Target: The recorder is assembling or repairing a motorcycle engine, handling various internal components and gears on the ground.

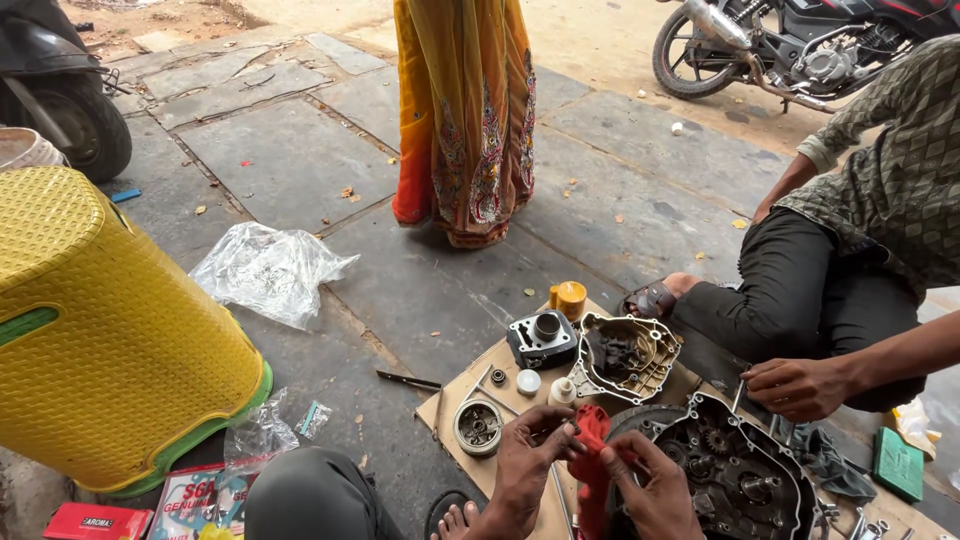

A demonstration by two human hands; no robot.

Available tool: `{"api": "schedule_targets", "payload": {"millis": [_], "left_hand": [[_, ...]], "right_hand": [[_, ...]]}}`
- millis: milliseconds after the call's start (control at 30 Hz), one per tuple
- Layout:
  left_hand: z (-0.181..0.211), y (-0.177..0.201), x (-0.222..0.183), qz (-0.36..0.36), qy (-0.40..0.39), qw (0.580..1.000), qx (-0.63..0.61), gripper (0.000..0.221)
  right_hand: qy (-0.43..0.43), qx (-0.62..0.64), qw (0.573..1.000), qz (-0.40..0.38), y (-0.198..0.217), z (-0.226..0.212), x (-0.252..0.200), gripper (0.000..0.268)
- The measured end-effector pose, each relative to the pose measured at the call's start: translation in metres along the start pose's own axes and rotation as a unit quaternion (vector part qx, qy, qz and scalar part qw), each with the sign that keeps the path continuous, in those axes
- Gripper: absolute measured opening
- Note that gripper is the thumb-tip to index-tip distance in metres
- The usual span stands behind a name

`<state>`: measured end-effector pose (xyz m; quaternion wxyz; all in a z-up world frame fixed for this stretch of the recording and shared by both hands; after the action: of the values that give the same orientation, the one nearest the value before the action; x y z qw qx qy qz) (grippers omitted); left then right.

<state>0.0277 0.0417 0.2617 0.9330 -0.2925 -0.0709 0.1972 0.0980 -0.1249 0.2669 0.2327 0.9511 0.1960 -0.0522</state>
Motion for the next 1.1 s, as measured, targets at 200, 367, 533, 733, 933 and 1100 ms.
{"api": "schedule_targets", "payload": {"millis": [200,367,533,733,933,1100], "left_hand": [[0.002,-0.002,0.0,-0.02,-0.029,0.999,0.029,0.022],[0.016,-0.011,-0.006,-0.03,-0.049,0.994,0.094,0.021],[0.016,-0.016,-0.007,-0.063,-0.06,0.988,0.125,0.014],[0.023,-0.004,0.0,-0.062,-0.101,0.98,0.159,0.009],[0.005,-0.01,-0.004,-0.083,-0.049,0.989,0.107,0.008],[-0.018,-0.01,-0.005,-0.082,-0.039,0.993,0.078,0.011]], "right_hand": [[-0.09,0.017,0.995,0.044,0.008,0.034,0.01,0.025],[-0.084,0.137,0.985,0.069,0.011,0.032,0.008,0.025],[-0.048,0.157,0.985,0.058,0.002,0.009,-0.005,0.024],[0.018,0.097,0.995,0.02,-0.022,-0.029,-0.016,0.04],[0.037,0.18,0.983,0.018,-0.024,0.018,-0.002,0.026],[0.097,0.15,0.982,0.055,-0.013,0.023,-0.004,0.021]]}}
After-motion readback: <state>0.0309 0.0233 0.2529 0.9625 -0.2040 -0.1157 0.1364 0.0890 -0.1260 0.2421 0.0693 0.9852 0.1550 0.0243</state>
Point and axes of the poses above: each hand's wrist, its own x-axis towards the middle knuckle, its own y-axis out of the back of the hand, z = x × y, the point moved 10 cm from there along x, towards the middle knuckle, and after that the axes turned 13 degrees about -y, right-handed, at the moved point
